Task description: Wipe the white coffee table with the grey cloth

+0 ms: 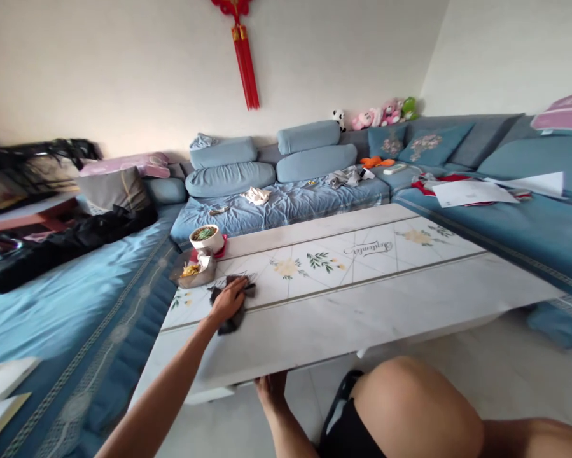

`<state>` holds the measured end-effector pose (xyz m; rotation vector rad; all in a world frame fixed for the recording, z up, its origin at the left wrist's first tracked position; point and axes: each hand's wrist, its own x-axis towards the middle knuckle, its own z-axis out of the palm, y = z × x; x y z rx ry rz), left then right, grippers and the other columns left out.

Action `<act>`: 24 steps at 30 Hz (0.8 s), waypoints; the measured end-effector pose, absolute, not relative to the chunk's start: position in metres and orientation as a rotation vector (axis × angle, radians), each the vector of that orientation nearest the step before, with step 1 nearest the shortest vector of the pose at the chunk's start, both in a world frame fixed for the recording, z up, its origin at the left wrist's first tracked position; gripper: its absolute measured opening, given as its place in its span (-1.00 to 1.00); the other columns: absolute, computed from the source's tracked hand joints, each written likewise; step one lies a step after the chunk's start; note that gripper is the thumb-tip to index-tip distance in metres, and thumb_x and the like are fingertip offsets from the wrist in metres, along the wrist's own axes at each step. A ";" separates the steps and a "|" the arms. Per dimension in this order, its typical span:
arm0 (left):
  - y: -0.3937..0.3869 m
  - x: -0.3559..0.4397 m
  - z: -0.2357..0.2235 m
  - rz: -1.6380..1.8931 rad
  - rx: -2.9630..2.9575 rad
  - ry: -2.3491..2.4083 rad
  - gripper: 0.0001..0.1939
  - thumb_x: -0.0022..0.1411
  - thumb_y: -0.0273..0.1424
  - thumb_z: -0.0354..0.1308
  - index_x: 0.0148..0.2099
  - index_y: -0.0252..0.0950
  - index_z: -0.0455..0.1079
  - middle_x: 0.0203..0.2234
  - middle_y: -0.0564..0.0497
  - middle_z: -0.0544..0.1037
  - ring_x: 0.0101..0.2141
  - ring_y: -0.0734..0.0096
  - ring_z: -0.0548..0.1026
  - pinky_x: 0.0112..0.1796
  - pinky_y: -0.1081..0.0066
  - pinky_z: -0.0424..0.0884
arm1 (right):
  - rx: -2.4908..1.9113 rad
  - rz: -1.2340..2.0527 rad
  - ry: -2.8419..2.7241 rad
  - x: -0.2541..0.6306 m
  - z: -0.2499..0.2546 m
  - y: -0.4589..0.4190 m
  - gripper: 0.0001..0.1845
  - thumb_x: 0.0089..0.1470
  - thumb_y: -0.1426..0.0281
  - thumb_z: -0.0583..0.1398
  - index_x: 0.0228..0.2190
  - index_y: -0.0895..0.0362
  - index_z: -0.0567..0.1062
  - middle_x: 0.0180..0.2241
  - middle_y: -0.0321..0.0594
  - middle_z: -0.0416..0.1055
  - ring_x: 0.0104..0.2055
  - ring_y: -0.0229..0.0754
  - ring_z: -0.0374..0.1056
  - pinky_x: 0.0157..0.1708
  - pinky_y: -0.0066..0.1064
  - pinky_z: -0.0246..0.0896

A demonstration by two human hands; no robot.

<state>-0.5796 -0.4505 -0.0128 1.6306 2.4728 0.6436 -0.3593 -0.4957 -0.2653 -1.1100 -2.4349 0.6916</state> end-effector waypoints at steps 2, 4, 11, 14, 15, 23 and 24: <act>-0.416 -0.564 -0.011 0.644 1.627 2.481 -0.36 0.43 -0.49 0.09 0.51 -0.29 0.44 0.50 -0.13 0.42 0.53 0.01 0.30 0.56 -0.02 0.17 | -1.120 0.687 -2.475 -0.357 -0.272 -0.494 -0.65 0.09 0.47 0.30 -0.09 0.13 0.76 -0.02 0.05 0.69 0.23 0.36 0.50 0.32 0.16 0.34; -0.388 -0.532 -0.017 0.654 1.697 2.421 -0.36 0.44 -0.47 0.12 0.51 -0.28 0.44 0.52 -0.11 0.38 0.54 0.06 0.28 0.57 0.05 0.14 | -1.126 0.680 -2.508 -0.356 -0.276 -0.492 -0.50 0.03 0.50 0.29 0.02 0.14 0.76 0.06 0.07 0.68 0.27 0.35 0.49 0.40 0.16 0.25; -0.418 -0.478 -0.052 0.723 2.136 1.968 -0.31 0.43 -0.43 0.12 0.56 -0.23 0.37 0.55 -0.08 0.33 0.54 0.12 0.28 0.57 0.03 0.16 | -1.207 0.718 -2.562 -0.354 -0.275 -0.485 -0.24 -0.07 0.46 0.38 0.23 0.10 0.67 0.28 0.09 0.53 0.41 0.40 0.36 0.47 0.18 0.13; -0.448 -0.526 -0.043 0.695 1.998 2.121 -0.36 0.47 -0.42 0.08 0.54 -0.20 0.41 0.53 -0.06 0.37 0.52 0.11 0.31 0.55 0.02 0.20 | -1.216 0.761 -2.593 -0.356 -0.269 -0.482 -0.20 -0.05 0.47 0.38 0.28 0.10 0.62 0.34 0.07 0.48 0.45 0.37 0.31 0.50 0.17 0.07; -0.451 -0.543 -0.038 0.672 1.916 2.210 -0.37 0.47 -0.42 0.07 0.52 -0.20 0.43 0.52 -0.07 0.39 0.52 0.09 0.32 0.55 0.01 0.22 | -1.208 0.776 -2.609 -0.355 -0.266 -0.482 -0.20 -0.03 0.48 0.37 0.29 0.10 0.61 0.34 0.06 0.48 0.46 0.35 0.30 0.51 0.15 0.05; -0.407 -0.524 -0.037 0.587 1.783 2.367 -0.33 0.47 -0.43 0.06 0.57 -0.28 0.36 0.57 -0.10 0.30 0.57 0.05 0.20 0.59 0.03 0.10 | -1.134 0.839 -2.788 -0.339 -0.223 -0.478 -0.44 0.30 0.32 0.38 0.28 0.18 0.60 0.32 0.08 0.51 0.44 0.17 0.33 0.53 0.04 0.04; -0.408 -0.513 -0.041 0.584 1.834 2.313 -0.32 0.46 -0.43 0.07 0.57 -0.26 0.35 0.58 -0.07 0.28 0.57 0.09 0.20 0.59 0.06 0.09 | -1.158 0.833 -2.807 -0.337 -0.216 -0.478 -0.41 0.32 0.27 0.39 0.29 0.20 0.58 0.32 0.09 0.49 0.44 0.16 0.33 0.52 0.02 0.08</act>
